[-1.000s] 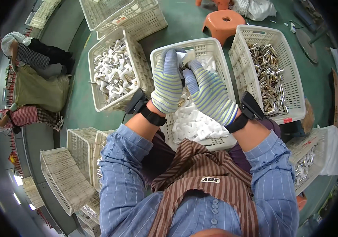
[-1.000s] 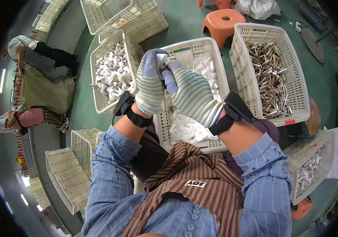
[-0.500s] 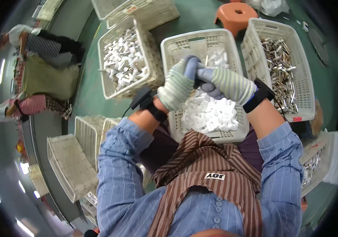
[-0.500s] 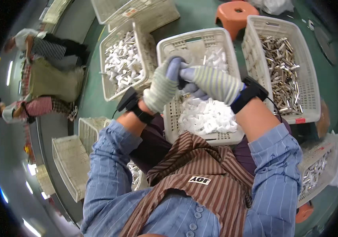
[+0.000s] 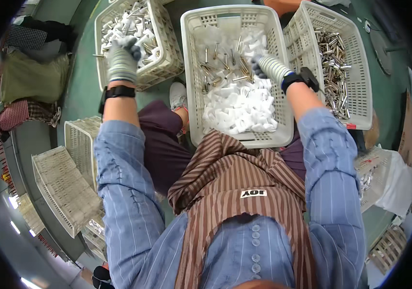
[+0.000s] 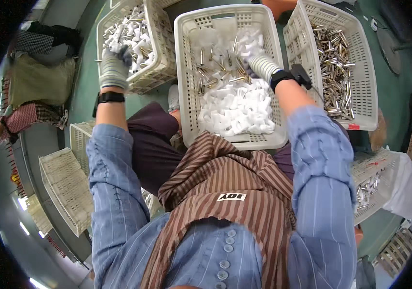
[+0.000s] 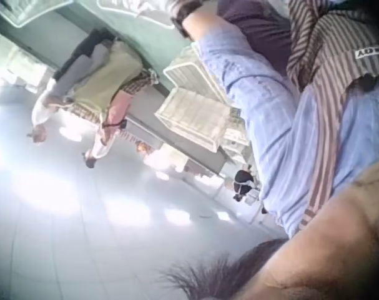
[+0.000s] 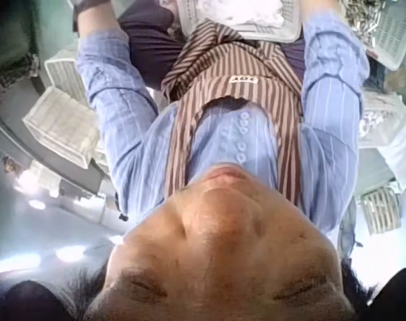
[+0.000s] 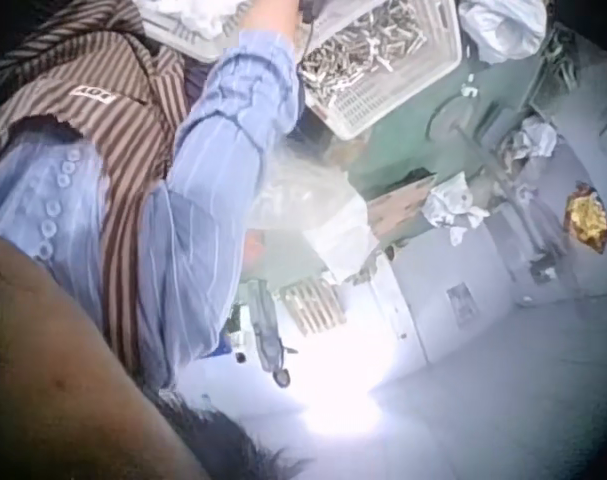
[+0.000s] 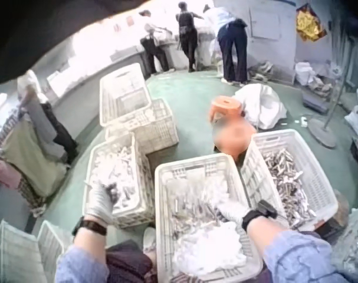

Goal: Sorting white plastic components and metal pins into different bins for manufacturing.

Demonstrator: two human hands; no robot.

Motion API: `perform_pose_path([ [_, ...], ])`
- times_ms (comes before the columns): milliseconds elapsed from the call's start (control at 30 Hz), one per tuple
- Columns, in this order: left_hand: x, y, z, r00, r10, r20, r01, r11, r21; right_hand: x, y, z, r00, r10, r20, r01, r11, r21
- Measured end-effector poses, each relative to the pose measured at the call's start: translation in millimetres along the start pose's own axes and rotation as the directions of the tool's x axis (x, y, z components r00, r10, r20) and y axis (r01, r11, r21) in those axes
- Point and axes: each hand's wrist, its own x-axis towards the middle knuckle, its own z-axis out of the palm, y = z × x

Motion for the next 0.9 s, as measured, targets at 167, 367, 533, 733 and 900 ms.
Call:
perform_pose_path([
  [167, -3.4, 6.3, 13.5, 0.999, -0.021, 0.025, 0.023, 0.996, -0.087, 93.4, 105.4, 3.3, 0.986, -0.145, 0.081, 0.165, 0.818, -0.551],
  [367, -43.9, 5.6, 55.3, 0.964, 0.063, 0.257, -0.056, 0.998, -0.032, 99.0, 126.0, 63.2, 0.958, -0.283, -0.036, 0.133, 0.556, -0.821],
  [533, -36.6, -1.6, 58.3, 0.949, 0.034, 0.313, -0.048, 0.998, 0.037, 61.3, 103.6, 71.0, 0.919, -0.395, -0.010, 0.256, 0.613, -0.747],
  [733, -66.3, 14.3, 100.2, 0.988, -0.027, 0.151, 0.028, 1.000, -0.007, 50.9, 128.4, 87.9, 0.848, -0.429, 0.311, 0.439, 0.241, -0.865],
  [900, -65.0, -2.8, 143.2, 0.902, -0.109, 0.418, -0.078, 0.911, 0.405, 52.1, 111.3, 43.5, 0.791, -0.599, 0.123, 0.522, 0.556, -0.647],
])
